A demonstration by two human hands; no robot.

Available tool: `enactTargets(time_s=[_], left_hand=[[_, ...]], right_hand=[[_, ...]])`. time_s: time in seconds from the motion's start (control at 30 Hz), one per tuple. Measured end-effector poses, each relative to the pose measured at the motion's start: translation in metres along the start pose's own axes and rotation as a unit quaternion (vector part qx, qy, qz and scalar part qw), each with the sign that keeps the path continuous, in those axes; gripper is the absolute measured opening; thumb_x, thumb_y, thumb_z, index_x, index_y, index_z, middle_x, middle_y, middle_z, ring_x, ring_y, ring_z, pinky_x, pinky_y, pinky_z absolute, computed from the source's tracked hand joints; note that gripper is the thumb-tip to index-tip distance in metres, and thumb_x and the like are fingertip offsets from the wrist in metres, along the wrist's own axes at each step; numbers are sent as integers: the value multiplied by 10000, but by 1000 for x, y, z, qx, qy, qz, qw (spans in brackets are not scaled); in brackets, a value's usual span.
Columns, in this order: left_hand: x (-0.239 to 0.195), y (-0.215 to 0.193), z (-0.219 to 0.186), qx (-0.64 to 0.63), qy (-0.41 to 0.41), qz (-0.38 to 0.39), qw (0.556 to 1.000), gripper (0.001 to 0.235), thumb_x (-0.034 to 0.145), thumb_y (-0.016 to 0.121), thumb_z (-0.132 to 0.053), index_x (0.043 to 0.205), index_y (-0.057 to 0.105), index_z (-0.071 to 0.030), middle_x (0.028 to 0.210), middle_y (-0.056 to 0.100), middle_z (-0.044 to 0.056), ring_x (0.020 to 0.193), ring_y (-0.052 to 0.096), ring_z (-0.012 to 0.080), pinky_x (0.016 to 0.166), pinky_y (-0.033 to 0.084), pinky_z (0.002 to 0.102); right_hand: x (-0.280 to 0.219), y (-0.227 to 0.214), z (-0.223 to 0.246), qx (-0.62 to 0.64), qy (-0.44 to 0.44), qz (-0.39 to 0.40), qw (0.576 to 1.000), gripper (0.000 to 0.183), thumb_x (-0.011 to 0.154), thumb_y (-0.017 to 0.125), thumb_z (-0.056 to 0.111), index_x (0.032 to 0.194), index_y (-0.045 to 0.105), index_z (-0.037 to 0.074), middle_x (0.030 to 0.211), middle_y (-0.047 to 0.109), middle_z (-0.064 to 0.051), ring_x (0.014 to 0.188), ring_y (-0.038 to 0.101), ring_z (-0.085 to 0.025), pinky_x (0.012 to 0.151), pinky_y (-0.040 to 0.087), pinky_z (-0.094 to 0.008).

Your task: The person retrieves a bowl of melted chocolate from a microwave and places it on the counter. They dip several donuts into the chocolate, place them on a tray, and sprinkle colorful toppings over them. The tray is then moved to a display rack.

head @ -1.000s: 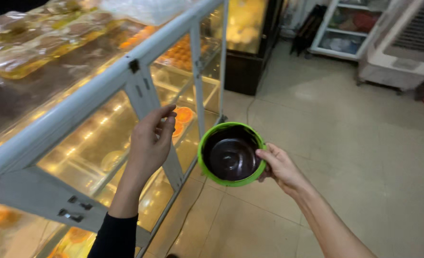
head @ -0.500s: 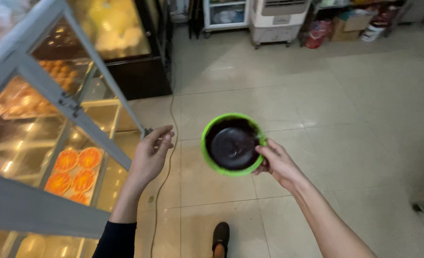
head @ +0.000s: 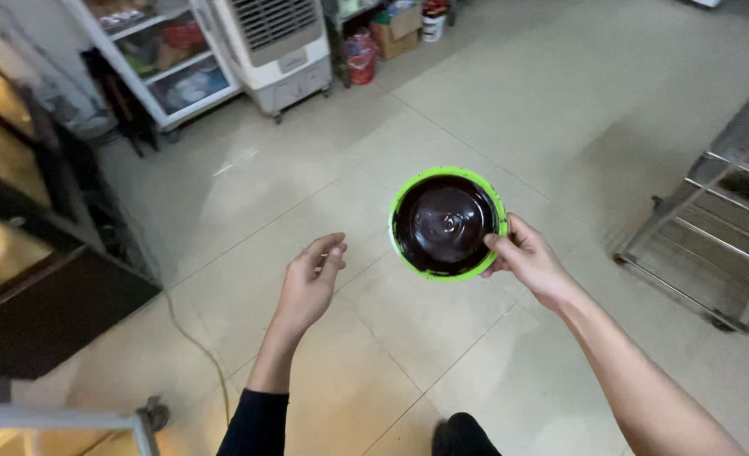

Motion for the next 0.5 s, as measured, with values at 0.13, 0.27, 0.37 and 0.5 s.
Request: enactTargets(time_s=[0.13, 0.27, 0.37, 0.5], left_hand=[[117, 62, -17, -35, 36, 69, 996, 372, 1000, 561, -222, 1320, 644, -50, 1194, 759, 116, 977, 741, 196, 839, 580, 335], [238, 126, -28, -32, 62, 104, 992, 376, 998, 565, -220, 1327, 644, -56, 1210, 752, 116, 973, 733, 196, 840, 585, 337], [332, 150, -46, -2, 98, 106, 990, 369, 996, 588, -215, 1321, 656, -53, 1203, 753, 123, 1006, 724, 185, 862, 576, 337], [447, 163, -43, -22, 70, 105, 992, 376, 995, 573, -225, 1328, 641, -64, 1212, 751, 104, 983, 725, 177, 832, 597, 336]], right_hand=[[69, -68, 1, 2, -52, -70, 996, 203, 990, 579, 202, 1123, 583, 49, 908, 644, -32, 756, 674, -138, 689, 608, -336], [160, -146, -11, -55, -55, -115, 990, 179, 994, 591, 195, 1083, 599, 40, 888, 660, -48, 727, 662, -150, 675, 589, -337], [246, -185, -5, -68, -38, -124, 989, 208, 1009, 622, 192, 982, 577, -9, 831, 628, -83, 682, 676, -184, 640, 576, -352], [373, -218, 0, 46, 26, -138, 989, 176, 993, 592, 210, 1028, 578, 38, 818, 591, -27, 675, 617, -148, 611, 576, -351]])
Point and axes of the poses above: each hand's wrist, its own x-axis towards the middle knuckle, its own y-axis out of the palm, z = x × y, the point moved 8 cm from there along x, towards the middle knuckle
